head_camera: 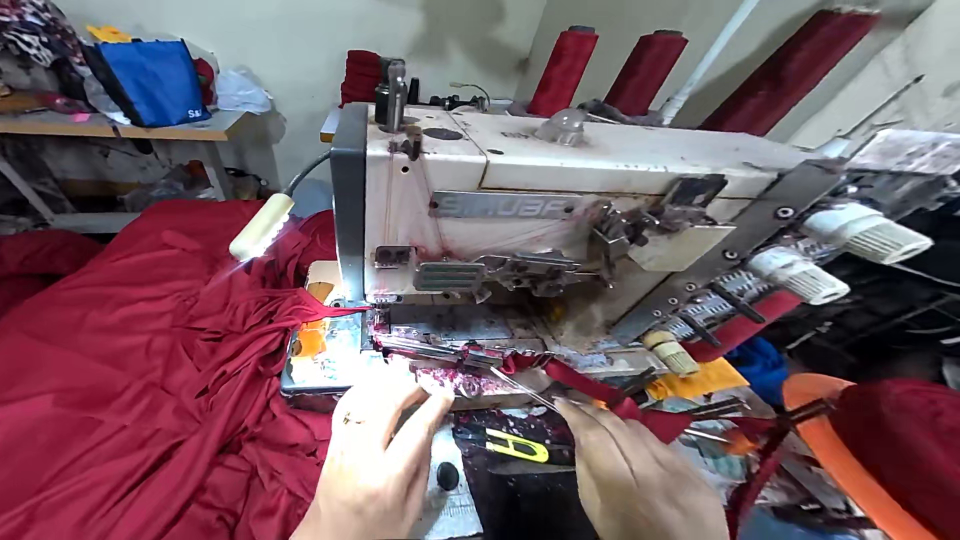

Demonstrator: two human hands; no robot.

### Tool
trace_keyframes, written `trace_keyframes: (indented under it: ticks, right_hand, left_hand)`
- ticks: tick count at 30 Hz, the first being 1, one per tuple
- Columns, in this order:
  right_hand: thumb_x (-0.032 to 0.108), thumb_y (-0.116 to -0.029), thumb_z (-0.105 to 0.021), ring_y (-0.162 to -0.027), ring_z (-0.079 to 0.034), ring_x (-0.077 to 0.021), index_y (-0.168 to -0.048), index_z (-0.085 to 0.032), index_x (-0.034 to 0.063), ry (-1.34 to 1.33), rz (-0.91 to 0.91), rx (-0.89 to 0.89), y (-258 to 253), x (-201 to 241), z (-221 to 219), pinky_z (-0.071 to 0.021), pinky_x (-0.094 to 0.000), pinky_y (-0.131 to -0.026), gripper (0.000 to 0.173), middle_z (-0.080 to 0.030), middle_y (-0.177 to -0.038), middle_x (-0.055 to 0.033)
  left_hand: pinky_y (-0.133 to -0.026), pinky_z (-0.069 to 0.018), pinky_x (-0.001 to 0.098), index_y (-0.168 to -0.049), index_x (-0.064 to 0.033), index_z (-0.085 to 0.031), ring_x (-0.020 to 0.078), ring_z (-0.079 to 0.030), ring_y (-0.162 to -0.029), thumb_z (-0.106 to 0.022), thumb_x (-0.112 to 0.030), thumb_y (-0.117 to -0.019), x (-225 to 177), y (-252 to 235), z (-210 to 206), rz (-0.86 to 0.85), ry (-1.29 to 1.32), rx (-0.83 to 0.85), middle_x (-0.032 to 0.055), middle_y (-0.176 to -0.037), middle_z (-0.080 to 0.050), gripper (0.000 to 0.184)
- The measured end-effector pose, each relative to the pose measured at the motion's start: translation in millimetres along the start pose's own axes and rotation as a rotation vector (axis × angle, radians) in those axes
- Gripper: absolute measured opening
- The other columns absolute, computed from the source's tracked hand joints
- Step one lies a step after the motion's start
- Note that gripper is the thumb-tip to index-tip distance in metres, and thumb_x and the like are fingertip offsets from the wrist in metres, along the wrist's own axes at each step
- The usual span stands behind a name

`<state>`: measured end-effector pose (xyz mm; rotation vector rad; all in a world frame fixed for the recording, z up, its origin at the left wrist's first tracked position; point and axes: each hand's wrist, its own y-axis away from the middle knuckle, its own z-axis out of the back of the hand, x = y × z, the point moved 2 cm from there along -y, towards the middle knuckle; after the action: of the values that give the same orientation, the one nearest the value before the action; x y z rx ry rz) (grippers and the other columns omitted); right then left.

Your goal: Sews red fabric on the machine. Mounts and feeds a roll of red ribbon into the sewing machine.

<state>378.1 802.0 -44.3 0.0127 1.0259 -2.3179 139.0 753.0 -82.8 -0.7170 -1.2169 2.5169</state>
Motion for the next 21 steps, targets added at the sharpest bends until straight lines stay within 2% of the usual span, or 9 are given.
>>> trace_keyframes:
  ticks: [2,5,8,10,12,15,16,18,21]
  right_hand:
    - [0.001,-0.0937,-0.053,-0.068,-0.070,-0.0268,-0.103,-0.077,0.0064,0.009,-0.043,0.024,-1.2,4.4,3.2,-0.0551,-0.0369,-0.057,0.026,-0.076,-0.092,-0.0094]
    - [-0.001,-0.0905,-0.056,-0.069,-0.071,-0.0270,-0.101,-0.077,0.0064,0.006,-0.082,0.012,-1.2,8.8,1.6,-0.0541,-0.0368,-0.055,0.024,-0.076,-0.092,-0.0095]
    - [0.002,-0.0966,-0.055,-0.076,-0.073,-0.0245,-0.103,-0.076,0.0067,0.001,-0.096,0.022,-3.1,13.7,2.1,-0.0566,-0.0341,-0.062,0.022,-0.077,-0.094,-0.0083]
    - [0.001,-0.0972,-0.055,-0.079,-0.074,-0.0252,-0.104,-0.076,0.0063,0.015,-0.116,0.041,-6.6,16.7,4.6,-0.0571,-0.0346,-0.064,0.023,-0.077,-0.095,-0.0084]
    - [0.000,-0.0960,-0.054,-0.078,-0.074,-0.0259,-0.104,-0.076,0.0071,0.031,-0.121,0.045,-7.9,18.0,5.8,-0.0570,-0.0352,-0.063,0.025,-0.077,-0.097,-0.0084]
    - [0.000,-0.0939,-0.056,-0.075,-0.073,-0.0263,-0.104,-0.076,0.0070,0.022,-0.108,0.023,-9.4,22.5,5.2,-0.0563,-0.0354,-0.061,0.024,-0.076,-0.096,-0.0093]
    - [0.000,-0.0908,-0.056,-0.071,-0.071,-0.0256,-0.102,-0.077,0.0073,0.022,-0.096,-0.017,-9.2,24.5,1.1,-0.0553,-0.0348,-0.057,0.024,-0.076,-0.093,-0.0093]
    - [-0.001,-0.0861,-0.060,-0.072,-0.072,-0.0254,-0.100,-0.078,0.0070,0.024,-0.089,-0.052,-9.8,29.8,-5.2,-0.0559,-0.0348,-0.056,0.024,-0.076,-0.092,-0.0098]
    - [-0.001,-0.0871,-0.060,-0.072,-0.071,-0.0250,-0.100,-0.078,0.0084,0.033,-0.106,-0.016,-11.7,33.8,0.3,-0.0553,-0.0344,-0.056,0.024,-0.075,-0.091,-0.0085]
  left_hand:
    - [-0.104,-0.0437,0.0353,-0.124,-0.0245,-0.069,0.0115,-0.062,-0.115,-0.058,-0.023,-0.1017,3.3,5.0,7.7,0.045,0.025,-0.015,0.0028,-0.116,-0.070,0.025]
    - [-0.104,-0.0398,0.0340,-0.121,-0.0231,-0.069,0.0139,-0.058,-0.113,-0.056,-0.025,-0.1032,11.0,19.2,30.7,0.111,-0.014,0.003,0.0027,-0.111,-0.067,0.022]
    - [-0.104,-0.0398,0.0348,-0.118,-0.0223,-0.067,0.0157,-0.057,-0.112,-0.056,-0.025,-0.1038,25.0,34.2,57.1,0.140,-0.104,-0.010,0.0025,-0.108,-0.064,0.018]
    - [-0.102,-0.0386,0.0339,-0.117,-0.0210,-0.066,0.0166,-0.057,-0.110,-0.055,-0.025,-0.1034,36.6,44.1,73.4,0.160,-0.179,-0.012,0.0036,-0.107,-0.064,0.018]
    - [-0.100,-0.0385,0.0374,-0.115,-0.0155,-0.068,0.0227,-0.057,-0.108,-0.056,-0.022,-0.1024,48.5,53.6,85.8,0.195,-0.231,-0.005,0.0102,-0.105,-0.065,0.018]
    - [-0.099,-0.0385,0.0409,-0.116,-0.0136,-0.071,0.0280,-0.059,-0.108,-0.059,-0.020,-0.1022,67.8,69.3,93.2,0.269,-0.269,0.020,0.0147,-0.107,-0.067,0.020]
    - [-0.098,-0.0395,0.0440,-0.117,-0.0121,-0.072,0.0306,-0.059,-0.109,-0.059,-0.019,-0.1019,71.4,73.2,93.3,0.303,-0.259,0.033,0.0167,-0.108,-0.068,0.021]
    - [-0.095,-0.0423,0.0510,-0.118,-0.0071,-0.073,0.0364,-0.061,-0.106,-0.059,-0.017,-0.1006,74.1,76.6,91.0,0.363,-0.234,0.064,0.0213,-0.109,-0.068,0.024]
    - [-0.095,-0.0424,0.0553,-0.116,-0.0063,-0.074,0.0397,-0.062,-0.105,-0.059,-0.017,-0.0996,74.8,75.4,86.7,0.406,-0.239,0.108,0.0222,-0.109,-0.068,0.025]
